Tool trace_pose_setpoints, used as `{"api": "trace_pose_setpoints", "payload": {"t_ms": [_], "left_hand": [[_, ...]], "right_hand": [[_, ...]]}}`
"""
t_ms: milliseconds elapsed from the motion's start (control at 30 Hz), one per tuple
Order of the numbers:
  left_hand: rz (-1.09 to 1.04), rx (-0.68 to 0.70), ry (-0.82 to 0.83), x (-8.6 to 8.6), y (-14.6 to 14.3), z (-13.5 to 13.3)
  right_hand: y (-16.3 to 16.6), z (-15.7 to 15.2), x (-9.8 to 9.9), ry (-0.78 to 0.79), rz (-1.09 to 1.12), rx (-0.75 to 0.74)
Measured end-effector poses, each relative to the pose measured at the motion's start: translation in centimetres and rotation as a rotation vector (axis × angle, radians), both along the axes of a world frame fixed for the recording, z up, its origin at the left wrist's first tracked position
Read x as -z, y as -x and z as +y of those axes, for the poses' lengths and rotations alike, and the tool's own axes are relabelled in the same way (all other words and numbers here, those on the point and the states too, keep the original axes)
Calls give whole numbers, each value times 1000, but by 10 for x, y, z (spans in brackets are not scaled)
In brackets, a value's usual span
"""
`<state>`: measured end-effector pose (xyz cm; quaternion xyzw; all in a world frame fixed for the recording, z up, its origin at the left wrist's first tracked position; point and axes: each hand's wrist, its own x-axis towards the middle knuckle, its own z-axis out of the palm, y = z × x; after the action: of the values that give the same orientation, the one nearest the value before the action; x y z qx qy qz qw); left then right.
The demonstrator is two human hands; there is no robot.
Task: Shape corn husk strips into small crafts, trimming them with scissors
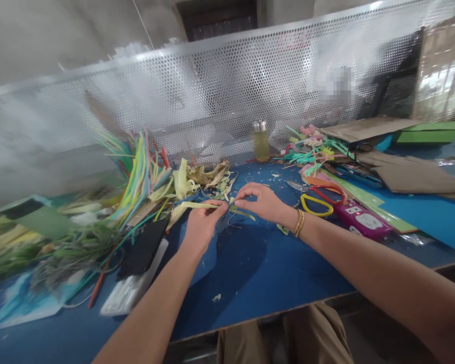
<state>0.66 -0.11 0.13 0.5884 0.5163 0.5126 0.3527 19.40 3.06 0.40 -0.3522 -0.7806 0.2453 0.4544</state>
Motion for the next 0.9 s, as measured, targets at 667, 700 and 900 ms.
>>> {"api": "trace_pose_setpoints", "payload": {"t_ms": [667,700,900], "left_hand": [[110,118,7,2,-1,0],[131,117,-1,1,0,0],[83,119,79,0,0,-1]], "right_hand": [[17,-7,8,87,122,-5],[19,-7,10,132,149,-9],[3,0,1,206,-11,-47]]}}
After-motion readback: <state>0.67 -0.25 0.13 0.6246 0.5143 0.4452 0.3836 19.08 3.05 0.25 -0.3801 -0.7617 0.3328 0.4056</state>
